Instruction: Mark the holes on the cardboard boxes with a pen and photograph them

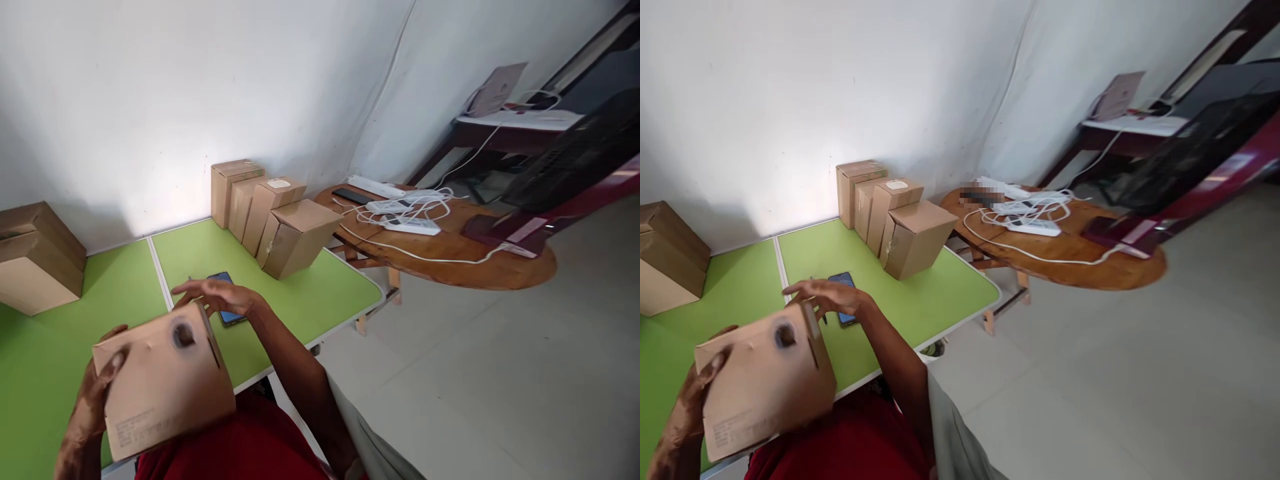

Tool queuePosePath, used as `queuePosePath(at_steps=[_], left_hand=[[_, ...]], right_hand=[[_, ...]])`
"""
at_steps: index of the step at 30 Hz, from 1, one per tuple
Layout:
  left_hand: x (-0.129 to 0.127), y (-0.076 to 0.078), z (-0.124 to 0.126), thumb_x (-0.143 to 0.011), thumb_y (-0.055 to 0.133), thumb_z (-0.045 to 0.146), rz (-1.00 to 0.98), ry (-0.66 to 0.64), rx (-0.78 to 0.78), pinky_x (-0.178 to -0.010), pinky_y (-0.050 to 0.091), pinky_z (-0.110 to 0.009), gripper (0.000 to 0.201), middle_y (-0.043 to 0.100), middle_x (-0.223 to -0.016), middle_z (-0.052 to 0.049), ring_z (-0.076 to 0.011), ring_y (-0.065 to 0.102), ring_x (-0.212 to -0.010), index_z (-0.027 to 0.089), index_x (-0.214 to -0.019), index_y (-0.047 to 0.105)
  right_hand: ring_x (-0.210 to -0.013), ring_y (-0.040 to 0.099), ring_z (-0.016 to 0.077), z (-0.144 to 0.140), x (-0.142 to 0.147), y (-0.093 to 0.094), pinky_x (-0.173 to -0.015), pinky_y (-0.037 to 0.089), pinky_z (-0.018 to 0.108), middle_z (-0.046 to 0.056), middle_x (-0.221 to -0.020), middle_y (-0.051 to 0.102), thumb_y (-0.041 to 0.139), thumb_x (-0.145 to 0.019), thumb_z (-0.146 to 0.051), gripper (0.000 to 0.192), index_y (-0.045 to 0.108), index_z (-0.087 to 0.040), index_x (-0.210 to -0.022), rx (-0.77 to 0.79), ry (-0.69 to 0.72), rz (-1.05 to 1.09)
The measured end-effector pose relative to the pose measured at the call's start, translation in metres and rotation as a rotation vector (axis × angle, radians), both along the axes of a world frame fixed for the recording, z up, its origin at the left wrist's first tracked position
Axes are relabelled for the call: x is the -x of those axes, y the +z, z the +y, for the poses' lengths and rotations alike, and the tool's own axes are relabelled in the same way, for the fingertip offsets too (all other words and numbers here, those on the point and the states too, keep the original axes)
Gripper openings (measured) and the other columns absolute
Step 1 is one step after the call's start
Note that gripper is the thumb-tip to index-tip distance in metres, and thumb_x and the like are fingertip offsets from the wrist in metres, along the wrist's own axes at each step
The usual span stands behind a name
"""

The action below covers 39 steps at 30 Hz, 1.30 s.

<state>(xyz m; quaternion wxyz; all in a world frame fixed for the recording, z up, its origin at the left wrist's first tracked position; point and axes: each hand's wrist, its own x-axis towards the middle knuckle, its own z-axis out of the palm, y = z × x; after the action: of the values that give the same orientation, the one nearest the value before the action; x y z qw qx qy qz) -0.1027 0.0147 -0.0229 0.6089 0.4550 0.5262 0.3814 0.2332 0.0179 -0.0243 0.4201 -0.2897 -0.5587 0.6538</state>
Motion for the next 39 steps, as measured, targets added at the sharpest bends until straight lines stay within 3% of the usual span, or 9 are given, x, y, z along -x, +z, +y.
queuePosePath(at_steps=[3,7,12,16,19,27,31,34,39], left_hand=[[-0.008,-0.008,0.001,-0.053,0.097,0.075,-0.120,0.319,-0.048,-0.093,0.071,-0.051,0.087,0.082,-0.113,-0.011,-0.0448,0.076,-0.124,0.022,-0.118,0.071],[-0.041,-0.022,-0.007,-0.073,0.091,0.060,-0.173,0.495,-0.285,-0.121,0.058,-0.047,0.066,0.079,-0.133,-0.006,-0.0337,0.066,-0.144,0.027,-0.126,0.072],[-0.047,-0.042,-0.023,-0.081,0.086,0.067,-0.101,0.373,-0.284,-0.123,0.055,-0.053,0.075,0.077,-0.139,-0.013,-0.0375,0.066,-0.145,0.022,-0.139,0.070],[-0.018,-0.043,-0.012,-0.072,0.083,0.086,-0.118,0.189,-0.289,-0.113,0.061,-0.056,0.092,0.077,-0.139,-0.018,-0.0440,0.070,-0.138,0.019,-0.135,0.074],[-0.010,-0.039,0.002,-0.064,0.092,0.081,-0.108,0.069,-0.176,-0.101,0.067,-0.052,0.093,0.081,-0.132,-0.020,-0.0456,0.075,-0.128,0.018,-0.130,0.077],[-0.014,-0.045,0.026,-0.048,0.096,0.072,-0.124,0.217,-0.015,-0.083,0.070,-0.049,0.076,0.080,-0.082,-0.008,-0.0420,0.083,-0.098,0.021,-0.100,0.075],[-0.023,-0.046,0.031,-0.050,0.098,0.065,-0.134,0.255,-0.059,-0.086,0.069,-0.047,0.083,0.083,-0.101,-0.011,-0.0393,0.081,-0.102,0.019,-0.115,0.074],[-0.037,-0.039,0.028,-0.056,0.099,0.064,-0.100,0.206,-0.140,-0.087,0.067,-0.043,0.089,0.082,-0.121,-0.013,-0.0356,0.079,-0.108,0.019,-0.127,0.071],[-0.051,-0.023,0.014,-0.068,0.091,0.072,0.164,0.132,-0.392,-0.088,0.063,-0.041,0.083,0.079,-0.127,-0.014,-0.0341,0.075,-0.112,0.021,-0.129,0.068]], right_hand=[[-0.117,0.078,0.0341,-0.014,0.002,-0.026,-0.090,0.067,0.049,0.019,-0.139,0.078,0.062,-0.083,-0.103,0.101,0.069,-0.024,-0.145,0.102,-0.170,0.273],[-0.132,0.073,0.0366,-0.026,0.051,-0.045,-0.110,0.061,0.058,0.018,-0.148,0.074,0.085,-0.076,-0.090,0.100,0.063,-0.027,-0.150,0.113,-0.314,0.311],[-0.127,0.076,0.0382,-0.021,0.090,-0.042,-0.116,0.058,0.056,0.014,-0.138,0.079,0.095,-0.076,-0.072,0.084,0.068,-0.026,-0.140,0.115,-0.583,0.334],[-0.117,0.078,0.0353,-0.019,0.078,-0.038,-0.103,0.063,0.049,0.013,-0.131,0.080,0.093,-0.078,-0.072,0.078,0.069,-0.024,-0.135,0.103,-0.519,0.228],[-0.119,0.076,0.0331,-0.020,0.077,-0.043,-0.103,0.061,0.046,0.012,-0.130,0.079,0.093,-0.081,-0.068,0.075,0.069,-0.022,-0.135,0.092,-0.436,0.127],[-0.105,0.075,0.0300,-0.014,0.073,-0.074,-0.088,0.062,0.043,0.010,-0.116,0.077,0.053,-0.095,-0.097,0.086,0.075,-0.024,-0.134,0.019,-0.641,-0.196],[-0.129,0.070,0.0355,-0.010,0.072,-0.062,-0.108,0.058,0.051,0.016,-0.144,0.072,0.064,-0.091,-0.093,0.090,0.067,-0.026,-0.151,0.030,-0.739,-0.273],[-0.158,0.050,0.0427,-0.008,0.086,-0.037,-0.128,0.044,0.061,0.021,-0.175,0.047,0.088,-0.079,-0.080,0.118,0.043,-0.025,-0.173,0.055,-0.818,-0.317],[-0.172,0.030,0.0469,-0.009,0.105,-0.004,-0.139,0.027,0.067,0.020,-0.178,0.042,0.100,-0.071,-0.064,0.128,0.035,-0.027,-0.174,0.054,-0.905,-0.311]])
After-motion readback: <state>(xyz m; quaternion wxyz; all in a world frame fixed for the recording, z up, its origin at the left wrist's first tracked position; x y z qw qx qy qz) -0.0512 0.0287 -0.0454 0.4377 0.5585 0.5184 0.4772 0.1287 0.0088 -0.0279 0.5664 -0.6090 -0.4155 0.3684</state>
